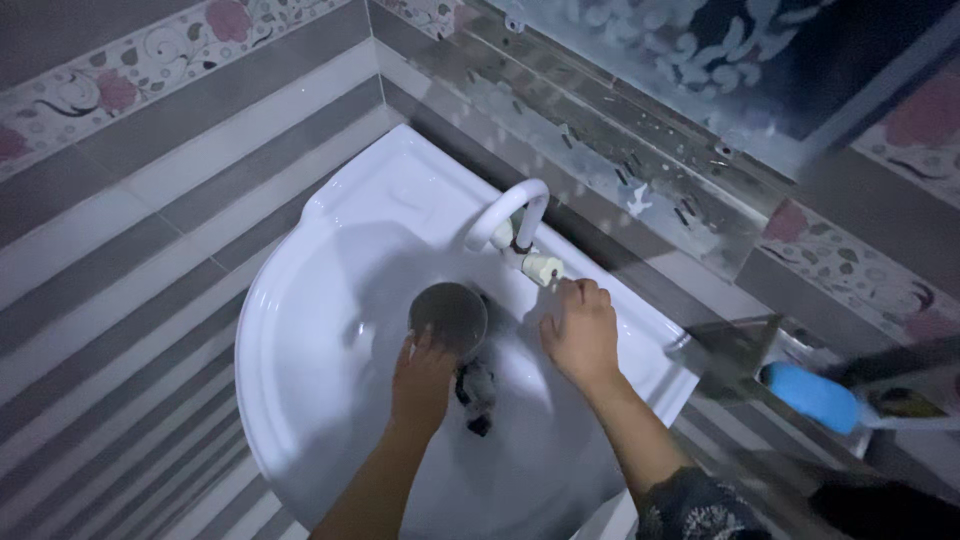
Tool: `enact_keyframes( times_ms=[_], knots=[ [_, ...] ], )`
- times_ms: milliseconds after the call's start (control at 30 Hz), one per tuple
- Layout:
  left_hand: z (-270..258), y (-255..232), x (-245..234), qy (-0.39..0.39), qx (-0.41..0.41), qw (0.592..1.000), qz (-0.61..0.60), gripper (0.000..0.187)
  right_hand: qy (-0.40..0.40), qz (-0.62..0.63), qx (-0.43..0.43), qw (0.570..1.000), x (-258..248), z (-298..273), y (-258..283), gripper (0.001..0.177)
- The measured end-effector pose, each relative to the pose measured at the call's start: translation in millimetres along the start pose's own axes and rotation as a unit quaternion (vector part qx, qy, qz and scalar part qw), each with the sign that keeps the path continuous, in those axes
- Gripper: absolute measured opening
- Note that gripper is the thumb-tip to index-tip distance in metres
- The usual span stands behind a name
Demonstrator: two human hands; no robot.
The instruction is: The person washes their hands under running water in a sink. They use a plastic cup to scoop water and pour it over their hands repeatedly. The person then dries their hands with a dark cloth.
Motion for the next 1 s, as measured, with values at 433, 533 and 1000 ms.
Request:
enact_keyframes(
  times_ms=[433, 533, 1000],
  knots=[
    [31, -12, -65, -0.008, -0.033, 0.998, 0.045, 0.063, 0.125, 0.116, 0.116, 0.979, 71, 63, -35, 0.047],
    [27, -5, -76, -0.008, -0.038, 0.999, 0.026, 0.068, 0.166, 0.125, 0.173, 0.963, 95, 78, -45, 0.055],
    [17, 4, -64, 0.007, -0.052, 0.995, 0.081, 0.074, 0.064, 0.072, -0.088, 0.991, 51, 48, -35, 0.034]
  ],
)
Point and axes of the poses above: each hand's wrist, its own z-axis towards the middle knuckle, its own x-axis out of the palm, y = z × x, the point moved 1 cm from there along z, towards the middle knuckle, and after that the axes turned 4 degrees about -z, right-handed, at the moved point
